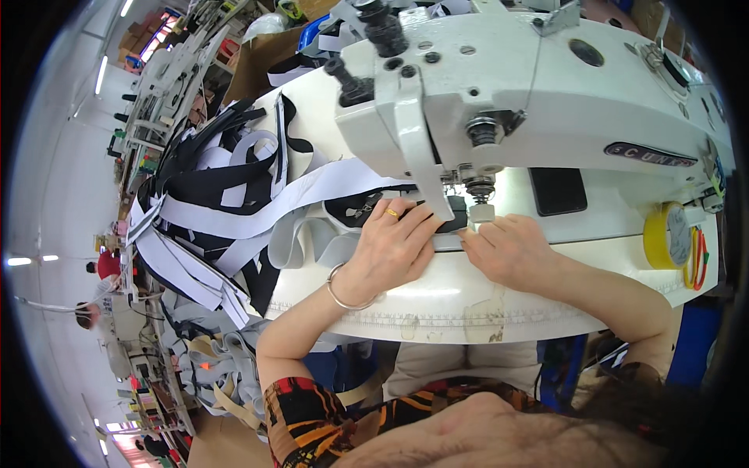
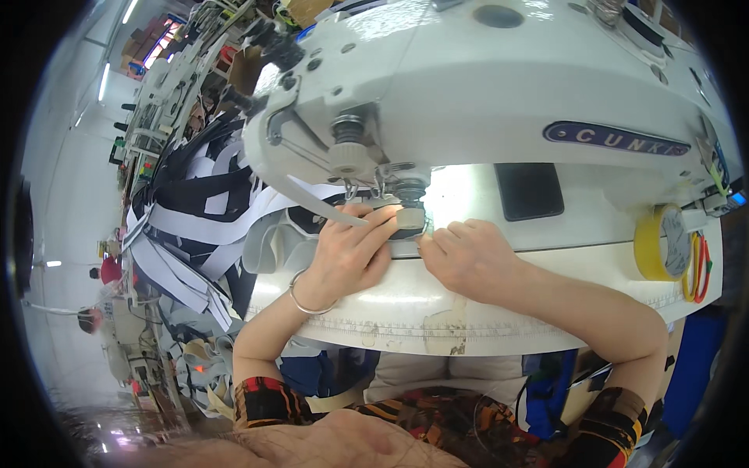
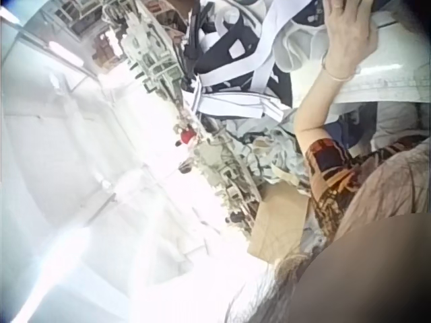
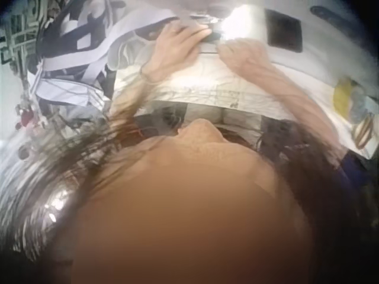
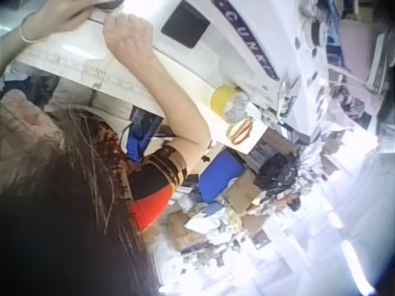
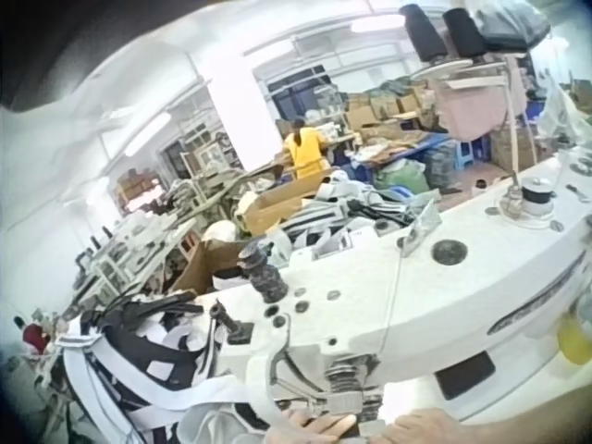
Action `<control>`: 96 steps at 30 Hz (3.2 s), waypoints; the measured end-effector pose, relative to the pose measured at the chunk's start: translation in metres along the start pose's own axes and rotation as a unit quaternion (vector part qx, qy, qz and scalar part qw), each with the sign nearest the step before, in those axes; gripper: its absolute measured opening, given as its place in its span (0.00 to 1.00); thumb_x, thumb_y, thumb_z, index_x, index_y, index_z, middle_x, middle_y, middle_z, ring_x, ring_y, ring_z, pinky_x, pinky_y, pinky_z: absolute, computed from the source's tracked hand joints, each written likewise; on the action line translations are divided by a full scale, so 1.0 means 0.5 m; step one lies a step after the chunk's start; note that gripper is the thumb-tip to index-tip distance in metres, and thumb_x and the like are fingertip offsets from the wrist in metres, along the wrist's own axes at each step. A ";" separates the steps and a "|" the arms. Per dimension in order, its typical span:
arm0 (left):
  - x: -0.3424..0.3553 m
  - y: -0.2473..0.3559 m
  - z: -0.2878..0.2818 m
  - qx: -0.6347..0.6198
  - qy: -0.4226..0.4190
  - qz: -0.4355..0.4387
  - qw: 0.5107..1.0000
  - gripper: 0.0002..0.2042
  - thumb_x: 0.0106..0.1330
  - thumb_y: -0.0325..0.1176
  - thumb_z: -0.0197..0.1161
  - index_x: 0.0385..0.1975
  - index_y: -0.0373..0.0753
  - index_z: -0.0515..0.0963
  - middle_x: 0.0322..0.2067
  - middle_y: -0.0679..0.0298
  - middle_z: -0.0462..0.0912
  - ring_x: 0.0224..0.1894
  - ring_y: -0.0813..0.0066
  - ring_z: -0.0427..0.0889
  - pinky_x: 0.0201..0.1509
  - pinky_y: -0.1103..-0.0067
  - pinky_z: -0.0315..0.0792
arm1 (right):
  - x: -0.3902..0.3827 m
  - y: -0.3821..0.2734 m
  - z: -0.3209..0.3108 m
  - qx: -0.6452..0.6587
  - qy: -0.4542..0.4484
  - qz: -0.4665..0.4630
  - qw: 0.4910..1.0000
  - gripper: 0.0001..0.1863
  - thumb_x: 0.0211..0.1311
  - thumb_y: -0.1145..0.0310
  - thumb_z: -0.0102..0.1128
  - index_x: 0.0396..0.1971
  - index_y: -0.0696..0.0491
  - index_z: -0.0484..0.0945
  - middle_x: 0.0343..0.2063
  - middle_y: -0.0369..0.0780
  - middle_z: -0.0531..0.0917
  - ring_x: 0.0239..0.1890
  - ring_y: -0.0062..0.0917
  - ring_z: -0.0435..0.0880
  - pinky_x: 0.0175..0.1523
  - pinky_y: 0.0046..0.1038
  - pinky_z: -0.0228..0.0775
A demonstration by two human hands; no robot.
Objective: Sewing together strips of fabric or leather-like material using an industrial sewing machine.
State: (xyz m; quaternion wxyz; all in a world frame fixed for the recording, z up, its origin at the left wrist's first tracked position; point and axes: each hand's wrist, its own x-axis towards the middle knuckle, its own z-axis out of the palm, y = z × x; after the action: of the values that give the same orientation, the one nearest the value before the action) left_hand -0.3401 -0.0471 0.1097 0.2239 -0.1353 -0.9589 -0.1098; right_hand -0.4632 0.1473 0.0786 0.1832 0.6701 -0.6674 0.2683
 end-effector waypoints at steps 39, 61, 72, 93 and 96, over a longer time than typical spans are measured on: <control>-0.441 -0.338 -0.611 0.606 0.170 -0.391 0.672 0.21 0.54 0.23 0.57 0.48 0.50 0.82 0.50 0.60 0.79 0.51 0.57 0.76 0.55 0.66 0.69 | 0.023 0.014 0.001 0.061 0.027 0.030 0.997 0.14 0.47 0.77 0.67 0.37 0.56 0.84 0.42 0.39 0.84 0.42 0.36 0.79 0.46 0.34 0.73; -0.507 -0.425 -0.714 0.539 0.098 -0.474 0.689 0.12 0.58 0.38 0.66 0.42 0.48 0.83 0.50 0.65 0.82 0.57 0.59 0.74 0.62 0.62 0.64 | 0.027 0.010 -0.003 0.081 0.038 0.034 0.995 0.13 0.48 0.77 0.66 0.37 0.57 0.83 0.41 0.39 0.84 0.39 0.36 0.78 0.44 0.34 0.73; -0.111 -0.064 -0.426 0.599 -0.010 -0.212 0.772 0.11 0.55 0.30 0.64 0.39 0.49 0.76 0.23 0.68 0.73 0.24 0.70 0.77 0.27 0.72 0.72 | 0.027 0.014 -0.001 0.068 0.033 0.029 0.997 0.13 0.50 0.76 0.66 0.39 0.57 0.83 0.42 0.40 0.84 0.37 0.37 0.78 0.44 0.35 0.71; -0.022 0.005 -0.129 0.168 -0.127 0.222 0.952 0.21 0.56 0.32 0.59 0.52 0.46 0.75 0.39 0.62 0.75 0.43 0.67 0.76 0.59 0.69 0.71 | 0.019 0.024 0.005 0.083 0.056 0.025 0.995 0.15 0.48 0.73 0.69 0.38 0.57 0.83 0.42 0.37 0.84 0.37 0.33 0.78 0.43 0.34 0.72; 0.002 0.046 -0.121 0.305 -0.040 0.056 0.950 0.22 0.54 0.31 0.58 0.52 0.41 0.78 0.44 0.60 0.75 0.37 0.70 0.73 0.44 0.77 0.68 | 0.020 0.024 0.013 0.077 0.066 0.018 0.995 0.15 0.45 0.72 0.70 0.37 0.57 0.83 0.41 0.36 0.83 0.35 0.32 0.76 0.41 0.33 0.72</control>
State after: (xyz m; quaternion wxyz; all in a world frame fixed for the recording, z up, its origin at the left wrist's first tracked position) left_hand -0.3098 -0.0418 0.1664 0.2217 -0.1181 -0.9458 0.2060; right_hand -0.4747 0.1349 0.0781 0.1697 0.6509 -0.6432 0.3659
